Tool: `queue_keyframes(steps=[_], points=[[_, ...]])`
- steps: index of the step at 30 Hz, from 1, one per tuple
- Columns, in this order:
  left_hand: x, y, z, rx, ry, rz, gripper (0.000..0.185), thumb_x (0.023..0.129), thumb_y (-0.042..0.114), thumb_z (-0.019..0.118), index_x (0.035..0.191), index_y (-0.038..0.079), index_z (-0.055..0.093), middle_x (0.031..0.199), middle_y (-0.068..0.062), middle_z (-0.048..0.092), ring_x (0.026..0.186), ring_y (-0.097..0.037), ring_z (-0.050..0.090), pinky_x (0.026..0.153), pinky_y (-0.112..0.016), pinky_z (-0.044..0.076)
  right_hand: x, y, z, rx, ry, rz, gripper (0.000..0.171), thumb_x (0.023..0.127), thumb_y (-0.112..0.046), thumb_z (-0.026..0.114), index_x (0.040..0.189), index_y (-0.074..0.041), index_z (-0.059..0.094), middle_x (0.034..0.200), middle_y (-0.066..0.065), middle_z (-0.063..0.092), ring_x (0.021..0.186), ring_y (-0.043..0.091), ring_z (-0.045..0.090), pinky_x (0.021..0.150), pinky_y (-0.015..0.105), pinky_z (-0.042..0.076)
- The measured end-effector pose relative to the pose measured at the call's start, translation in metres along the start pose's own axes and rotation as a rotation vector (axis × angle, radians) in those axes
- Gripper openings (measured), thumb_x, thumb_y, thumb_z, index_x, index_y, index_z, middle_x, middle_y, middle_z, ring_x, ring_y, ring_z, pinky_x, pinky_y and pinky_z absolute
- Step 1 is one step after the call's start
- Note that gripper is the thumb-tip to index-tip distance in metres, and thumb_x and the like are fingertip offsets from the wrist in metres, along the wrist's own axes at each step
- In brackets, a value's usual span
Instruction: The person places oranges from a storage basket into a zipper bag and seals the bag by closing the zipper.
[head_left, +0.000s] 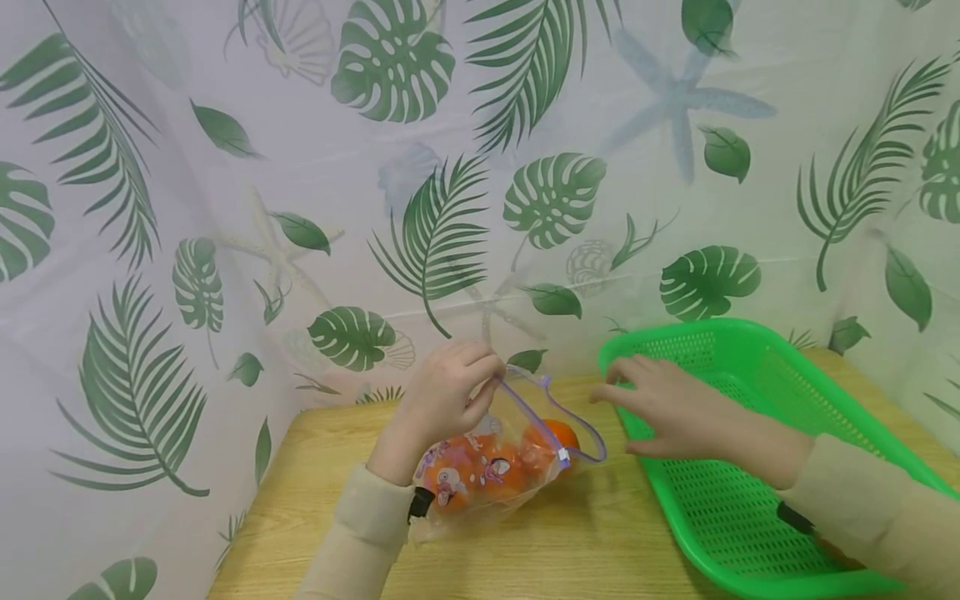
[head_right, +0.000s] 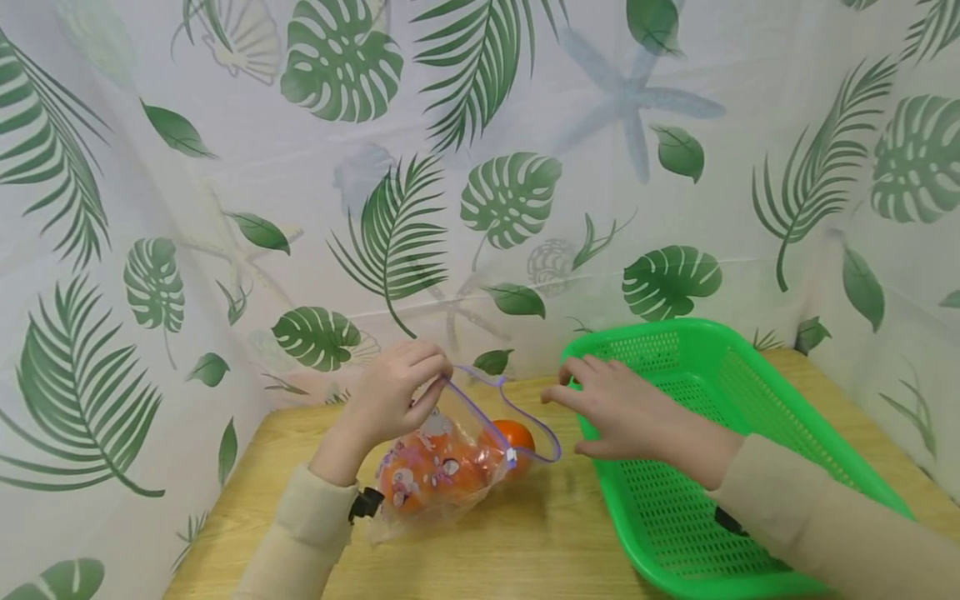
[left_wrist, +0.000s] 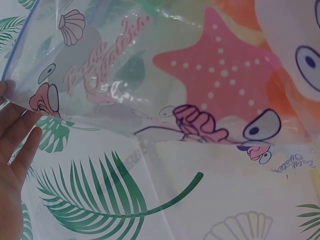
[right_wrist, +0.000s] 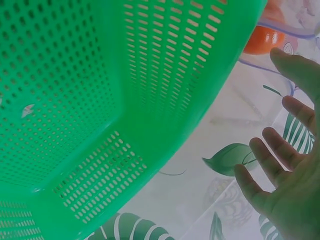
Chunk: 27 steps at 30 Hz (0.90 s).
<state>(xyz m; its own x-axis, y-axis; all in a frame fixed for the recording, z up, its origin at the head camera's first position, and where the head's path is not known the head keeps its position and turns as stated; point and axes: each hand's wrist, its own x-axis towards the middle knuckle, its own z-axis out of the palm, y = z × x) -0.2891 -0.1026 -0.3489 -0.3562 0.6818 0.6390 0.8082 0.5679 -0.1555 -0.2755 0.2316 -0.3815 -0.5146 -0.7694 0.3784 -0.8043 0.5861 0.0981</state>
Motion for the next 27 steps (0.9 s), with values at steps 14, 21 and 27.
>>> queue_keyframes(steps=[14, 21, 27], points=[[0.000, 0.000, 0.001, -0.003, 0.004, 0.003, 0.010, 0.094, 0.008, 0.066, 0.095, 0.013, 0.074, 0.093, 0.001, 0.074, 0.090, -0.019, 0.071, 0.086, -0.035, 0.058, -0.015, 0.011, -0.006, -0.016, -0.020, 0.011, 0.073, 0.067, -0.032, 0.100, 0.131, -0.022, 0.066, 0.122, 0.006, 0.064, 0.107, 0.026, 0.064, 0.087, 0.049, 0.058], [-0.001, -0.001, 0.001, -0.005, 0.011, 0.003, 0.010, 0.094, 0.007, 0.066, 0.094, 0.012, 0.074, 0.093, 0.002, 0.074, 0.090, -0.019, 0.071, 0.085, -0.034, 0.058, -0.019, 0.014, -0.011, -0.037, -0.026, 0.022, 0.070, 0.068, -0.033, 0.100, 0.128, -0.021, 0.067, 0.123, 0.008, 0.064, 0.108, 0.028, 0.064, 0.087, 0.050, 0.059], [-0.002, -0.002, 0.002, -0.009, 0.015, 0.004, 0.010, 0.093, 0.007, 0.065, 0.094, 0.012, 0.074, 0.092, 0.002, 0.073, 0.089, -0.019, 0.070, 0.083, -0.034, 0.058, -0.025, 0.015, -0.015, -0.039, -0.039, 0.031, 0.070, 0.067, -0.032, 0.100, 0.128, -0.022, 0.067, 0.125, 0.008, 0.064, 0.111, 0.029, 0.064, 0.088, 0.053, 0.059]])
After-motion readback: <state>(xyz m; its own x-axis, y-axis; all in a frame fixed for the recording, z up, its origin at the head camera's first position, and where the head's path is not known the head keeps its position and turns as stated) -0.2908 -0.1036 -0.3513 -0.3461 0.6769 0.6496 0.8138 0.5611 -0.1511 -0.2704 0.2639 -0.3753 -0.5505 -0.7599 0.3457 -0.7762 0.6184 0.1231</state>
